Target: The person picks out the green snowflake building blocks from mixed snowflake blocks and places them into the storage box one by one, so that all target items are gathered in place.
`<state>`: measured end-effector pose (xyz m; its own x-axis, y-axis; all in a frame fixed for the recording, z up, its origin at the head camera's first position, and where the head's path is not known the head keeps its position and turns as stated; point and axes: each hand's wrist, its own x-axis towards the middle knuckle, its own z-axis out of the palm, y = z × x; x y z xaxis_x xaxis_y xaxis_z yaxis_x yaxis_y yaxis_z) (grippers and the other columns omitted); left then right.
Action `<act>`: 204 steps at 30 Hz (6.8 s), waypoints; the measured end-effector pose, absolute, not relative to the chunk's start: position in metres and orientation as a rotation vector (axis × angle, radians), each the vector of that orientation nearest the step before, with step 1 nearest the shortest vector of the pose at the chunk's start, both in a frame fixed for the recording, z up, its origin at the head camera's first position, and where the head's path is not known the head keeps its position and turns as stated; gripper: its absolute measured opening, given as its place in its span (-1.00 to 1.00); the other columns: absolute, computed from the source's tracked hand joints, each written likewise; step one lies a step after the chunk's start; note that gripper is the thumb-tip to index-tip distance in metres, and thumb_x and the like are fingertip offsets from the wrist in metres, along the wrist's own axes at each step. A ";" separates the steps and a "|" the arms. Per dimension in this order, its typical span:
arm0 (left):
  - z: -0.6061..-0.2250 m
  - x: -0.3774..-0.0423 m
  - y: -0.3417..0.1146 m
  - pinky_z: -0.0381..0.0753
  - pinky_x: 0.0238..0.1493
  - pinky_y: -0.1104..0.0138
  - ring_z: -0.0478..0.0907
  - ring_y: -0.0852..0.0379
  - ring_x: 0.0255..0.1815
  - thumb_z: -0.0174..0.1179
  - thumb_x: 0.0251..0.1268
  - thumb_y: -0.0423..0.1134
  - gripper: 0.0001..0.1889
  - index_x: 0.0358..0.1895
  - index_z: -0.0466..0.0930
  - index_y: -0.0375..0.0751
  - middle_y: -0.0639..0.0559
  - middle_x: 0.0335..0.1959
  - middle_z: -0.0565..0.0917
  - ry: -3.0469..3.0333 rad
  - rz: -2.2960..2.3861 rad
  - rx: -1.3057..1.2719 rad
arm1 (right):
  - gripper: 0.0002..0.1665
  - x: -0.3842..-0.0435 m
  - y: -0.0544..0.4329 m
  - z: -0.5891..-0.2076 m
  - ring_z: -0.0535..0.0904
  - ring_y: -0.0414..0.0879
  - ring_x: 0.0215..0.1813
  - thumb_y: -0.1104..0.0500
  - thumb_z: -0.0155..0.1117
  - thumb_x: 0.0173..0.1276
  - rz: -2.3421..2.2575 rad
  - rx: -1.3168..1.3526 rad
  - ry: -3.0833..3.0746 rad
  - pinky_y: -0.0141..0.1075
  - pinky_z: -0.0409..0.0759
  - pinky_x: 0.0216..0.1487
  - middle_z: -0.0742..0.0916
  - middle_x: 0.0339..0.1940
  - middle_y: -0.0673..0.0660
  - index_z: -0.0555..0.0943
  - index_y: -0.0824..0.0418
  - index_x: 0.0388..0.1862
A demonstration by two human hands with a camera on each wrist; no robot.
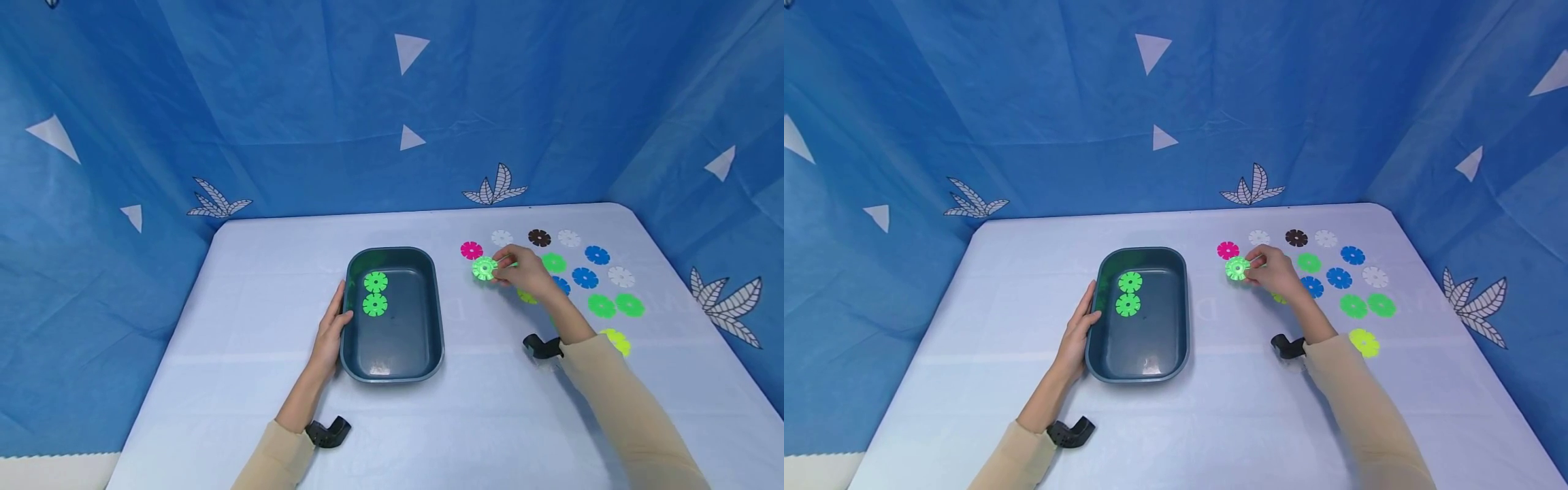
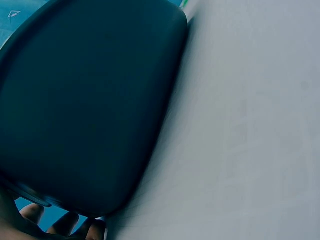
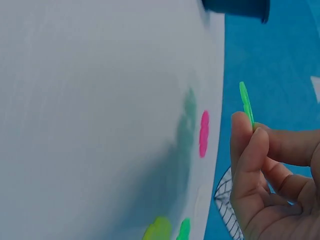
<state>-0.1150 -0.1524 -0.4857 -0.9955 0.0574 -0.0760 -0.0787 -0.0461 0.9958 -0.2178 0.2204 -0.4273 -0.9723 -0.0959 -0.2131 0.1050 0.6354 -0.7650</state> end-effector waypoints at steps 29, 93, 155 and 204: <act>-0.483 -0.115 -0.153 -0.28 0.60 0.06 -0.31 0.14 0.63 -0.17 0.54 -0.24 -0.38 0.59 -0.07 0.15 0.18 0.62 -0.12 2.086 2.201 -0.033 | -0.80 -0.177 0.061 -0.409 0.75 0.13 -0.34 0.42 0.30 0.27 -1.375 -0.515 2.302 -0.03 0.74 -0.24 0.60 -0.37 0.21 0.54 0.39 -0.13; -0.484 -0.115 -0.153 -0.29 0.60 0.04 -0.32 0.10 0.64 -0.18 0.54 -0.26 -0.37 0.59 -0.09 0.12 0.15 0.63 -0.14 2.071 2.204 -0.016 | -0.79 -0.170 0.040 -0.436 0.73 -0.11 -0.48 0.36 0.35 0.23 -1.182 -0.540 2.229 -0.29 0.72 -0.40 0.72 -0.52 0.10 0.61 0.38 -0.15; -0.481 -0.113 -0.152 -0.25 0.61 0.09 -0.28 0.16 0.63 -0.16 0.53 -0.24 -0.37 0.59 -0.07 0.14 0.22 0.62 -0.10 2.099 2.194 -0.042 | -0.58 -0.248 0.281 -0.440 0.52 0.06 -0.29 0.29 0.30 0.27 -0.853 0.305 2.819 -0.29 0.50 -0.38 0.55 -0.18 0.32 0.45 0.36 0.07; -0.482 -0.116 -0.152 -0.26 0.61 0.10 -0.28 0.14 0.63 -0.17 0.52 -0.28 -0.37 0.58 -0.05 0.13 0.18 0.62 -0.09 2.071 2.228 -0.052 | -0.80 -0.146 0.048 -0.422 0.71 -0.08 -0.53 0.45 0.35 0.17 -1.191 -0.622 2.178 -0.21 0.71 -0.44 0.66 -0.52 0.12 0.56 0.37 -0.22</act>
